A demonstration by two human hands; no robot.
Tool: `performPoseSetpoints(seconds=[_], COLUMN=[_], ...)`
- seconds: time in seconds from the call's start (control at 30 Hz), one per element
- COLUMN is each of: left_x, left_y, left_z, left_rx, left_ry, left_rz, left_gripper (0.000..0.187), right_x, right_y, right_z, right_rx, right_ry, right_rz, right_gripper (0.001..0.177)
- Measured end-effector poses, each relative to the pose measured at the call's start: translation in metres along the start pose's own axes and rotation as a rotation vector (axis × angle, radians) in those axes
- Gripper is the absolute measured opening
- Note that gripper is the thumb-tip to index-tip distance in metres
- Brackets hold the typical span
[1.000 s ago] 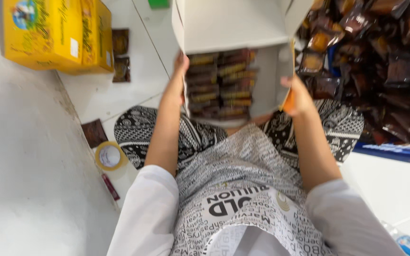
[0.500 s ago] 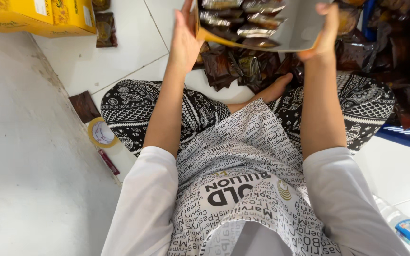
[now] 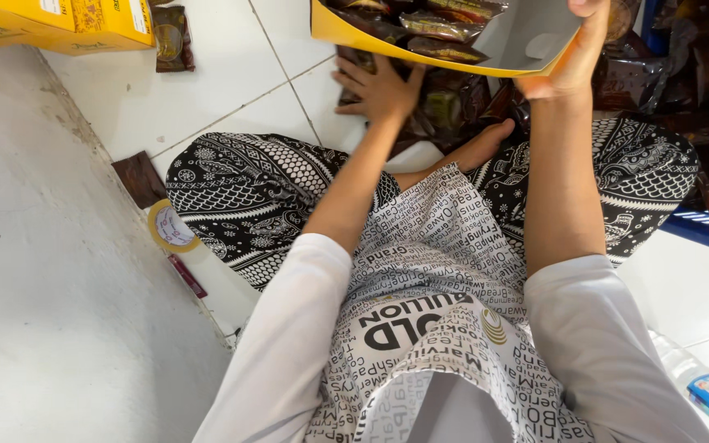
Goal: The person sits on the floor and packs individually wrapped snack items into yellow cardboard boxes. They arrange the snacks in rows, close the box lids, and move completed boxes aside.
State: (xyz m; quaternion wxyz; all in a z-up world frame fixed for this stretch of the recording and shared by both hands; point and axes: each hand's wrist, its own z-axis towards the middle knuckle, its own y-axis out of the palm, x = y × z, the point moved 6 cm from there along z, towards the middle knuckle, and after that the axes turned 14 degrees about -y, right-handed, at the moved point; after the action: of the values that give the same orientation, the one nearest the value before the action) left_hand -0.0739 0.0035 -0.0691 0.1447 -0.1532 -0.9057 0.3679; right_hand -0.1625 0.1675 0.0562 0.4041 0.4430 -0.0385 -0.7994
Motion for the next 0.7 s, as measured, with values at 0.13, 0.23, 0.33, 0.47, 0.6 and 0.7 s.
performPoseSetpoints(seconds=[0.13,0.23,0.33,0.47,0.6,0.7], left_x=[0.033,0.050,0.056,0.040,0.032,0.029], left_y=[0.034,0.040,0.038,0.038,0.046,0.052], left_z=[-0.017,-0.033,-0.034,-0.042,-0.037,-0.047], left_rx=[0.046,-0.066,-0.030,0.184,0.029,0.063], left_ry=[0.199,0.335,0.667,0.811,0.794,0.977], left_rz=[-0.019,-0.018,-0.487,-0.390,-0.271,-0.088], left_gripper=[0.073,0.067,0.042,0.042,0.045,0.069], right_x=[0.023,0.029,0.052,0.095,0.132,0.149], right_y=[0.003,0.013,0.018,0.044,0.064,0.079], right_z=[-0.013,-0.015,-0.025,-0.037,-0.043,-0.046], right_rx=[0.348,0.287,0.348,0.377,0.381,0.194], right_ry=[0.433,0.481,0.561,0.658,0.655,0.590], right_rz=[0.252,0.272,0.271,0.318,0.189,0.214], right_gripper=[0.029,0.033,0.041,0.039,0.052,0.055])
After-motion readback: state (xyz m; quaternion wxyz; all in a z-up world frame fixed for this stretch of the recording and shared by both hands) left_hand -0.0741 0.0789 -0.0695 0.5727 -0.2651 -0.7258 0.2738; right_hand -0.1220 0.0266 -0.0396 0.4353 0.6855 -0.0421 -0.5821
